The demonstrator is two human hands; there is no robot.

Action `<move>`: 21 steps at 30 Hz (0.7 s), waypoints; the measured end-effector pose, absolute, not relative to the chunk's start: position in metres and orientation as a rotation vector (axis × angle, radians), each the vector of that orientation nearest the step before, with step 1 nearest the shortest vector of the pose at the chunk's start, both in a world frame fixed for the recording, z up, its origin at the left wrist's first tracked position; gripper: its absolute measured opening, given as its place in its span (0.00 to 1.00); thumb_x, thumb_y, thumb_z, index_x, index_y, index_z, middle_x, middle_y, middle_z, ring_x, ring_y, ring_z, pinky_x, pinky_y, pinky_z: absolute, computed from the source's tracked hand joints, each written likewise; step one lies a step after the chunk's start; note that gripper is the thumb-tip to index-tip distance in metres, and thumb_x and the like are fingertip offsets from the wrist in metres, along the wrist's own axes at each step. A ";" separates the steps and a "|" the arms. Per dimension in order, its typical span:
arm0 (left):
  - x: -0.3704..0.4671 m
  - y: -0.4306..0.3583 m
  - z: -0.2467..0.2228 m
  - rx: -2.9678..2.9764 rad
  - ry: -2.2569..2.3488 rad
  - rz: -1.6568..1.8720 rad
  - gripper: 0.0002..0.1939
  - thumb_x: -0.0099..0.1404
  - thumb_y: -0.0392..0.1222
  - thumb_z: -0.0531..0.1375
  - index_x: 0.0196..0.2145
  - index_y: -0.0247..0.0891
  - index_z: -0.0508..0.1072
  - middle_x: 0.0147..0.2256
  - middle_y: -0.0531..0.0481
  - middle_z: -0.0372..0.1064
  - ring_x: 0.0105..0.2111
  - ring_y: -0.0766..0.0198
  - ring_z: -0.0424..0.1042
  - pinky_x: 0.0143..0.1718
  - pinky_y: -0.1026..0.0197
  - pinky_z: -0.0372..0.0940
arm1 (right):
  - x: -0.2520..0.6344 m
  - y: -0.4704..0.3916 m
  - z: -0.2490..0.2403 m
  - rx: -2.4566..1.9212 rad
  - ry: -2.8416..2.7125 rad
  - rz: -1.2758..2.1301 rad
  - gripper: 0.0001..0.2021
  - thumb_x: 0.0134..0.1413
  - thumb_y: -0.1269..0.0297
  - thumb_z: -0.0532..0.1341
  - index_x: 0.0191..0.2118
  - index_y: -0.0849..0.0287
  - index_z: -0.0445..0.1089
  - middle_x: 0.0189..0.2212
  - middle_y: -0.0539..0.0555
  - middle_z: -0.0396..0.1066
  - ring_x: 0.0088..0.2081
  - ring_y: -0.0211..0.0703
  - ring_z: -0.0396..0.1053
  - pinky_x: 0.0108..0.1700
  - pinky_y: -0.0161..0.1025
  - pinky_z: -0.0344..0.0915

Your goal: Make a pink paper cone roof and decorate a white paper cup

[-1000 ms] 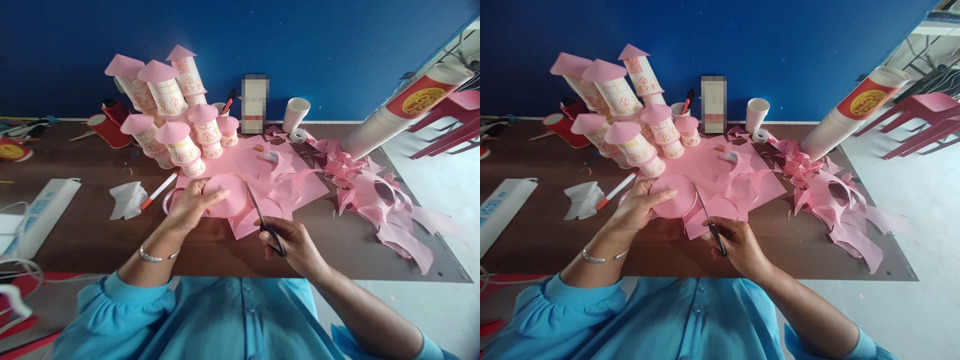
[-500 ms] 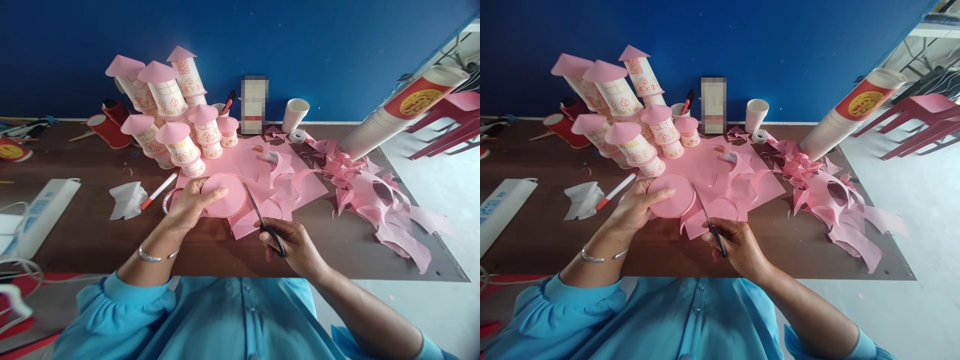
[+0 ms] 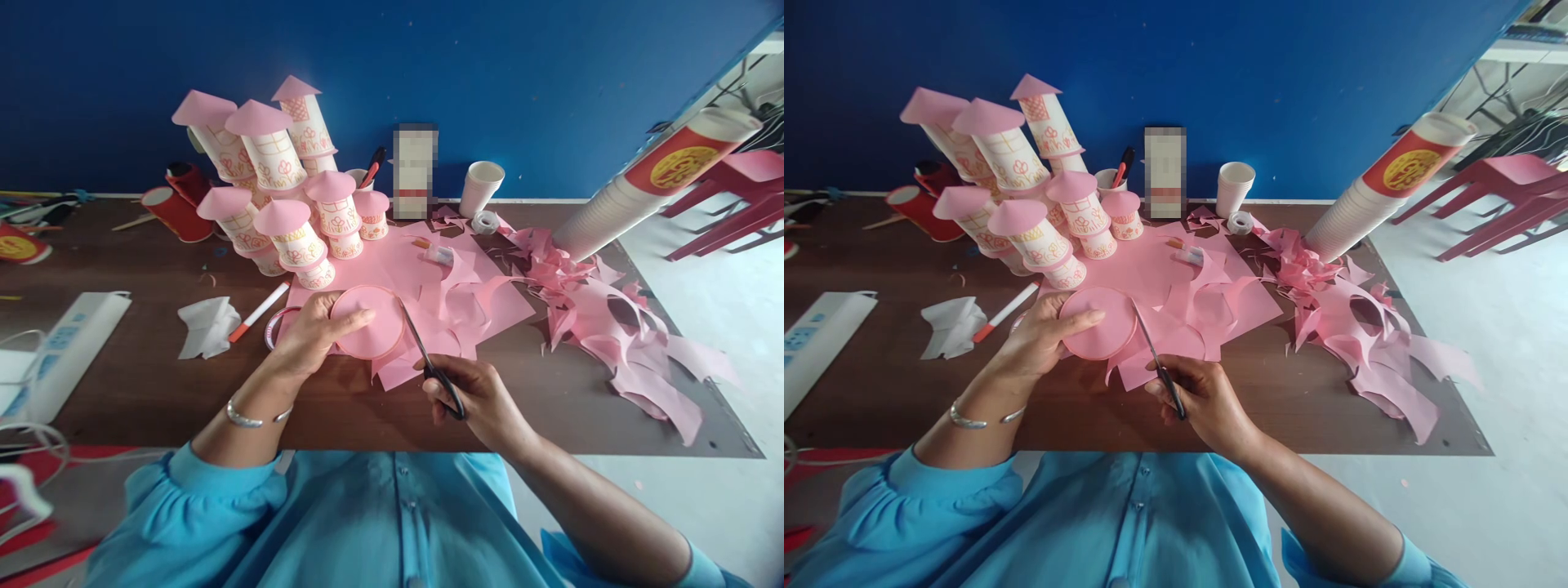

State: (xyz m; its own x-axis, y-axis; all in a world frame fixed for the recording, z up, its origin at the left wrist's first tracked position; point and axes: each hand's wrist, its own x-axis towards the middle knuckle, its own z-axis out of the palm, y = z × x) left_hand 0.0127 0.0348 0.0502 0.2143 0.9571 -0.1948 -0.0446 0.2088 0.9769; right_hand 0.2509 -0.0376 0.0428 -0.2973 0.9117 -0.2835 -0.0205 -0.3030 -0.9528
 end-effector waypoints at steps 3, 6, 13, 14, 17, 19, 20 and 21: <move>0.011 0.035 0.049 1.122 1.105 0.921 0.13 0.56 0.46 0.73 0.37 0.37 0.82 0.34 0.50 0.81 0.34 0.60 0.77 0.36 0.63 0.71 | 0.251 -0.038 0.042 -1.220 -1.217 1.687 0.25 0.49 0.41 0.73 0.35 0.62 0.76 0.17 0.46 0.67 0.18 0.34 0.65 0.23 0.33 0.66; 0.009 0.035 0.048 1.130 1.103 0.923 0.12 0.56 0.45 0.73 0.36 0.36 0.82 0.33 0.51 0.81 0.35 0.59 0.77 0.38 0.62 0.72 | 0.251 -0.038 0.042 -1.224 -1.234 1.678 0.25 0.49 0.41 0.73 0.36 0.62 0.77 0.17 0.46 0.67 0.17 0.34 0.66 0.23 0.33 0.67; 0.012 0.035 0.053 1.154 1.148 0.936 0.15 0.55 0.46 0.73 0.38 0.37 0.83 0.37 0.49 0.83 0.39 0.56 0.79 0.42 0.60 0.74 | 0.252 -0.040 0.043 -1.237 -1.240 1.659 0.27 0.50 0.38 0.72 0.37 0.62 0.79 0.16 0.46 0.66 0.16 0.36 0.66 0.22 0.35 0.69; 0.012 0.035 0.053 1.161 1.164 0.942 0.15 0.55 0.47 0.74 0.38 0.37 0.83 0.37 0.49 0.83 0.38 0.56 0.79 0.42 0.59 0.74 | 0.252 -0.040 0.043 -1.238 -1.241 1.659 0.26 0.50 0.39 0.72 0.36 0.61 0.79 0.16 0.46 0.66 0.17 0.36 0.66 0.22 0.35 0.69; 0.013 0.035 0.055 1.148 1.200 0.972 0.16 0.53 0.48 0.74 0.36 0.36 0.83 0.35 0.48 0.82 0.37 0.55 0.79 0.39 0.59 0.74 | 0.252 -0.041 0.044 -1.232 -1.238 1.664 0.25 0.51 0.40 0.71 0.34 0.61 0.78 0.16 0.46 0.66 0.17 0.36 0.66 0.21 0.36 0.70; 0.014 0.035 0.055 1.129 1.204 0.967 0.16 0.53 0.49 0.74 0.36 0.37 0.83 0.33 0.49 0.82 0.36 0.56 0.78 0.37 0.60 0.73 | 0.252 -0.041 0.044 -1.224 -1.228 1.671 0.24 0.51 0.41 0.72 0.34 0.61 0.77 0.16 0.46 0.65 0.17 0.36 0.66 0.21 0.35 0.69; 0.014 0.035 0.055 1.129 1.195 0.955 0.15 0.53 0.49 0.74 0.35 0.37 0.83 0.33 0.49 0.82 0.35 0.57 0.78 0.37 0.60 0.73 | 0.251 -0.041 0.044 -1.223 -1.223 1.674 0.23 0.51 0.42 0.72 0.34 0.61 0.77 0.16 0.46 0.66 0.17 0.35 0.66 0.21 0.34 0.69; 0.014 0.035 0.055 1.135 1.178 0.943 0.15 0.54 0.49 0.74 0.35 0.38 0.83 0.32 0.50 0.81 0.35 0.57 0.77 0.38 0.60 0.73 | 0.251 -0.041 0.043 -1.223 -1.220 1.677 0.23 0.50 0.43 0.73 0.34 0.61 0.77 0.17 0.46 0.66 0.17 0.35 0.66 0.22 0.34 0.69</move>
